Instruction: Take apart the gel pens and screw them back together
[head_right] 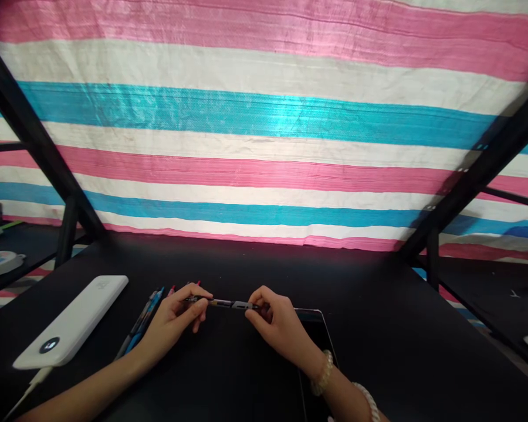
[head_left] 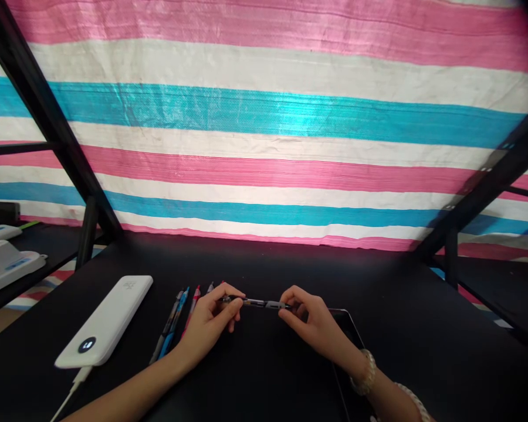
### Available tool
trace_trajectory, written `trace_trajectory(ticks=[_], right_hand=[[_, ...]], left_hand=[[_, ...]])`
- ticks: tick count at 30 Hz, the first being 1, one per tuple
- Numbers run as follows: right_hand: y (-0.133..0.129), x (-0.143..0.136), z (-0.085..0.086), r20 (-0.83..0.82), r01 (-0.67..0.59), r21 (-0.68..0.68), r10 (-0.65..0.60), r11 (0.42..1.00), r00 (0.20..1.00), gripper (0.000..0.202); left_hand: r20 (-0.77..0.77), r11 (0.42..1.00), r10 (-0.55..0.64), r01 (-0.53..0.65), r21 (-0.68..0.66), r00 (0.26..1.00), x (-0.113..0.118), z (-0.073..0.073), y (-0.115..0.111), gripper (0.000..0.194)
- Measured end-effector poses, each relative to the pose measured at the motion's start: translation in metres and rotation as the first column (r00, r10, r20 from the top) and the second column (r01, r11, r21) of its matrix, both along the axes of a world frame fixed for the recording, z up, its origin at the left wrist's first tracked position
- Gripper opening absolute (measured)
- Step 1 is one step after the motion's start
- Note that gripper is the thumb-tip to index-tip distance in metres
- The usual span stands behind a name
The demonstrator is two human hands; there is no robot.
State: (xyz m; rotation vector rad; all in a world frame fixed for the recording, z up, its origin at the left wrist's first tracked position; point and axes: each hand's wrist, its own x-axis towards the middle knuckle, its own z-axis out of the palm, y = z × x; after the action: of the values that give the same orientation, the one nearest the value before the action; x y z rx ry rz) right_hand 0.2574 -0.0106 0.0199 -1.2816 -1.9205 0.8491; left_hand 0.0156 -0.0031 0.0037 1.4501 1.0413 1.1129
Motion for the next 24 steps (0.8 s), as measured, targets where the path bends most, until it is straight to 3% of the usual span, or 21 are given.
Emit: trace_trajectory(ticks=[6,11,16,22,24], right_hand=[[0.0002,-0.0006,0.0041,0.001,-0.031,-0.047,0.031,0.998,1.000,0.035],[-0.0005,0.0000,0.0034,-0.010,-0.018,-0.047,0.018,0.999,1.000,0.010],[-0.0016,0.0009,0.0022,-0.003,-0.067,-0.072,0.067,0.995,0.998,0.033],[-0.0006,0.0005,0.0008,0.007,-0.046,-0.043,0.046,0.998,0.999,0.007],[-0.0006,0.0005,0.0015,-0.004,-0.061,-0.056,0.061,0.997,0.998,0.012]], left_hand=[[-0.014,1.000,0.000,0.000,-0.007,1.000,0.0006,0.0012,-0.0003,0.034],[-0.020,1.000,0.006,-0.005,0.012,1.000,-0.0015,-0.0007,0.0016,0.033],[-0.040,1.000,-0.009,0.010,0.018,0.999,-0.0026,-0.0025,0.0009,0.029],[-0.040,1.000,-0.014,0.014,0.012,0.999,-0.0015,-0.0016,0.0003,0.029],[-0.041,1.000,-0.024,0.024,0.010,0.999,-0.0014,-0.0024,0.0009,0.028]])
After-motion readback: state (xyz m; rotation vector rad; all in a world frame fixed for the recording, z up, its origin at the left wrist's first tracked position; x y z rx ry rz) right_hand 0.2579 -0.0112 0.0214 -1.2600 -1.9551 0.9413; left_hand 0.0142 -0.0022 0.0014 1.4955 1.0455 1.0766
